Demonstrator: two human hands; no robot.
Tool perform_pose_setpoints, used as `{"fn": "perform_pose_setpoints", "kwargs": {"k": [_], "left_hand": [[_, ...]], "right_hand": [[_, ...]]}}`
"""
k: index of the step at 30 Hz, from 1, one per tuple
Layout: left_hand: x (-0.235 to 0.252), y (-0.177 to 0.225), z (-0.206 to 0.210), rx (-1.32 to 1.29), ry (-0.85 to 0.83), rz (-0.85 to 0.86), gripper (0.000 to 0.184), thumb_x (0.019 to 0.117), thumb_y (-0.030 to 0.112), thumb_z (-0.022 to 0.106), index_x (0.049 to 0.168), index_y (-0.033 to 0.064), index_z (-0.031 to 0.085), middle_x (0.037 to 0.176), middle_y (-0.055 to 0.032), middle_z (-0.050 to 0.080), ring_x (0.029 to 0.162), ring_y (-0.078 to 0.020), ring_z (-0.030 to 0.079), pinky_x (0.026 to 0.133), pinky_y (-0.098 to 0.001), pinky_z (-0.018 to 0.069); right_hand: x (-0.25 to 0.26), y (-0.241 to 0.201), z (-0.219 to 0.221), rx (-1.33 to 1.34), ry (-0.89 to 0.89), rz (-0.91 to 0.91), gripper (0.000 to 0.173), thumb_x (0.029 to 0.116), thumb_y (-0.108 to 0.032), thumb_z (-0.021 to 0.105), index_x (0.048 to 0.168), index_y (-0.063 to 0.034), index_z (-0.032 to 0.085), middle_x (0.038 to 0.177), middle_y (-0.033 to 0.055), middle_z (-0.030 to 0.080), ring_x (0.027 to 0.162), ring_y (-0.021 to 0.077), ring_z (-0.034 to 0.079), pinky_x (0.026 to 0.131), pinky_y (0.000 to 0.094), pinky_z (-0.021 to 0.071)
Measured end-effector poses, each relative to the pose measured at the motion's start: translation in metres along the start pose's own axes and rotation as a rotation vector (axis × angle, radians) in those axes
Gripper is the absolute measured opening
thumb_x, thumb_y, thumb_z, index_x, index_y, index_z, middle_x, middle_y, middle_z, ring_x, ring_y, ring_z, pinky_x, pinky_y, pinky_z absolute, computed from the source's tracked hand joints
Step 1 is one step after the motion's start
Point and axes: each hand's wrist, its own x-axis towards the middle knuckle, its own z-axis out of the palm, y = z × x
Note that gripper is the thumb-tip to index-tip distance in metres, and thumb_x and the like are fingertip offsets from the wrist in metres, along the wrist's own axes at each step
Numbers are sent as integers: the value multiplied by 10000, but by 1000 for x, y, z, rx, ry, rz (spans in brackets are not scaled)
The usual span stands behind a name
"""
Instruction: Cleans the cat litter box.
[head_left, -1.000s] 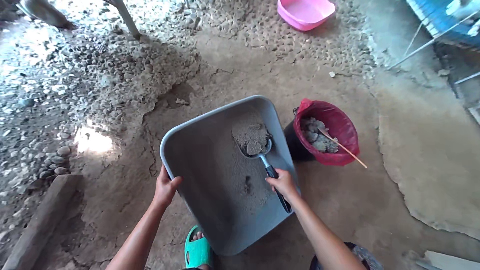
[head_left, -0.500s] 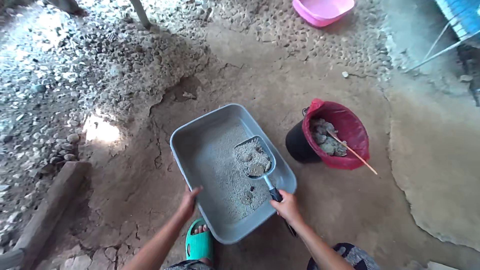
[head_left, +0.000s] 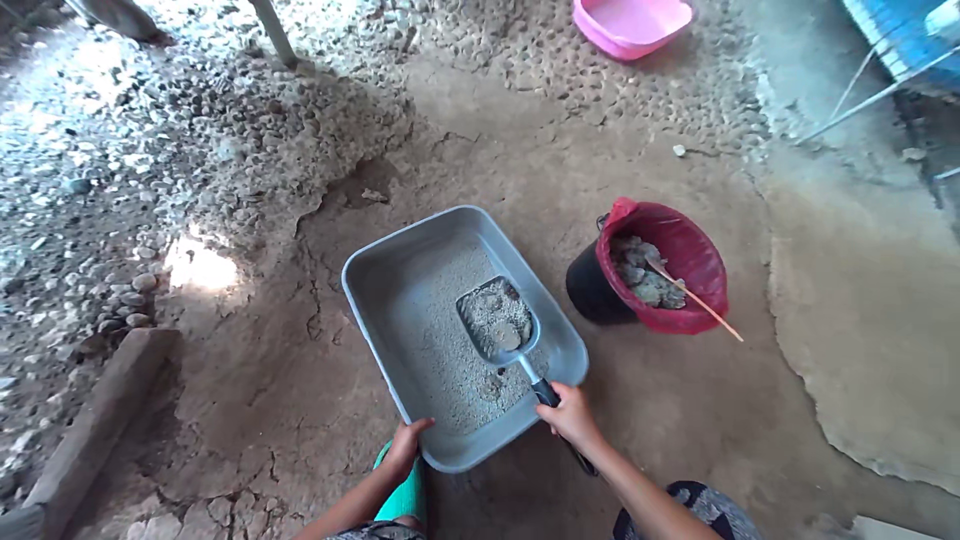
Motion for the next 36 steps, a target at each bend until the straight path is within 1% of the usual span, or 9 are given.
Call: {"fn": "perform_pose_setpoints", "kwargs": {"k": [7,10,14,19,23,26,29,33,36], "left_hand": [[23,35,-3,44,41,83,444,1018,103,575,1420,-15,431,1087,-218,676,918,-266,691,793,-427,577],[8,14,0,42,-4,155,681,929,1,629,1523,-5,296,1279,-232,605,1074,-267,659,907,-429,562],[6,7,-4,66,35,255,719,814,-129,629,1473,-38,356,1247,-216,625,1045,-236,670,881,-403,575],[2,98,-44,208,-9,442,844,786,-89,580,1558,-30,246,1346,-199,564,1070,-158,650,877,-335,570],[-19,165,-37,298,-104,586,835,794,11,565,1570,-7,258,1425,-158,531,1153,-87,616,939,-281,541],[-35,176,-16,314,-148,649,875,823,37,556,1614,25,182,1593,-158,364,1301,-76,529,1028,-256,485],[-40,170,-4,313,-147,679,865,875,109,575,1628,36,157,1680,-162,202,1428,-120,421,1118,-287,419],[-38,146,-9,400,-116,719,886,951,371,525,1637,17,92,1696,-197,142,1512,-180,313,1205,-347,319],[-27,113,-21,336,-45,629,783,1011,376,414,1627,-3,114,1645,-220,277,1463,-193,399,1192,-353,352]], "right_hand": [[5,4,-9,-39,-30,45,276,855,-89,759,1087,42,687,793,142,655,605,219,610,609,408,538],[11,8,-14,-39,0,32,255,847,-66,768,1059,55,692,767,152,649,582,228,596,592,419,529],[31,3,-57,-239,-126,35,270,862,-81,764,1096,42,708,888,206,688,734,306,659,718,494,550],[65,-27,-120,-686,-320,-9,263,873,-122,798,1066,36,715,964,230,698,892,370,672,830,554,523],[79,-66,-109,-1025,-441,-37,271,892,-215,776,1084,-29,734,1041,202,717,985,374,689,868,576,535],[92,-60,-83,-847,-534,-119,257,867,-156,802,1034,22,722,913,212,693,804,344,671,756,529,539],[92,-49,-42,-550,-555,-128,288,844,-79,786,1095,37,702,892,208,675,701,295,638,682,478,539],[78,-32,15,-244,-466,-187,282,819,-115,777,1050,26,697,810,161,667,605,238,621,605,435,546],[58,-21,16,-124,-330,-172,286,807,-116,760,1046,29,701,800,149,671,610,234,631,609,438,554]]}}
